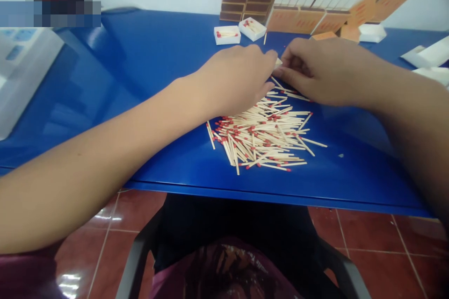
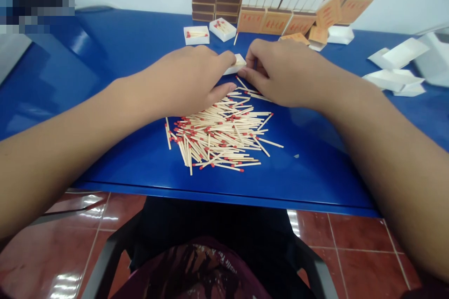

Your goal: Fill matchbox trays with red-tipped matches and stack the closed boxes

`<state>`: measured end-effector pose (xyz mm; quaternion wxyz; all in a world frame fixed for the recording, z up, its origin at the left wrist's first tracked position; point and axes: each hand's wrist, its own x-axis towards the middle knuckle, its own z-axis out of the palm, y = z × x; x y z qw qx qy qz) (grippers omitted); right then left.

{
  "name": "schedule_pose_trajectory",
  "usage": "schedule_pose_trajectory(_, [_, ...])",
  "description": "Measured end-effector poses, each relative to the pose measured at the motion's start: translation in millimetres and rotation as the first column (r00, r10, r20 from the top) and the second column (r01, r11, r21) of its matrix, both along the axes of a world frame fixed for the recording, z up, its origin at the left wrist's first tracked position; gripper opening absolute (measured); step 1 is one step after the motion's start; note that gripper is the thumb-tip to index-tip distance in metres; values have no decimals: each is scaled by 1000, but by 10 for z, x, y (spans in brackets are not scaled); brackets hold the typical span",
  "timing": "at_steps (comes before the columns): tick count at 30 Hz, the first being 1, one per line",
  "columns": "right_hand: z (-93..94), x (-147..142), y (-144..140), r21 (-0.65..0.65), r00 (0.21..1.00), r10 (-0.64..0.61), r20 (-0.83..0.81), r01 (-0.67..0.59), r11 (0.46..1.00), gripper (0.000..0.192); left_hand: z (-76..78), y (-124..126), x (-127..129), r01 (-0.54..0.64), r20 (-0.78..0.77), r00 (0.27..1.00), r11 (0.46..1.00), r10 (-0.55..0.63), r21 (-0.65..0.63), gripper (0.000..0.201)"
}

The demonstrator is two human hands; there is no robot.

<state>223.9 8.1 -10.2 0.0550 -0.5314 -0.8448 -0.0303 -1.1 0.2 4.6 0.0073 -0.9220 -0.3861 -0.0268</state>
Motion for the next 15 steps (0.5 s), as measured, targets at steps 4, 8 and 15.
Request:
schedule_pose_trajectory(4, [1,0,1,6,1000,-14,21,14,1000,32,3,-10,7,43,-20,999,998,-42,42,47])
schedule_pose_trajectory(8, [6,-12,-2,12,998,-22,52,22,1000,33,-15,-14,-1,74,-3,997,996,-74,55,48])
schedule_pose_trajectory(15, [4,-18,-2,15,997,-48,61,47,999,34,-16,-43,-4,88,13,996,994,-89,63,45])
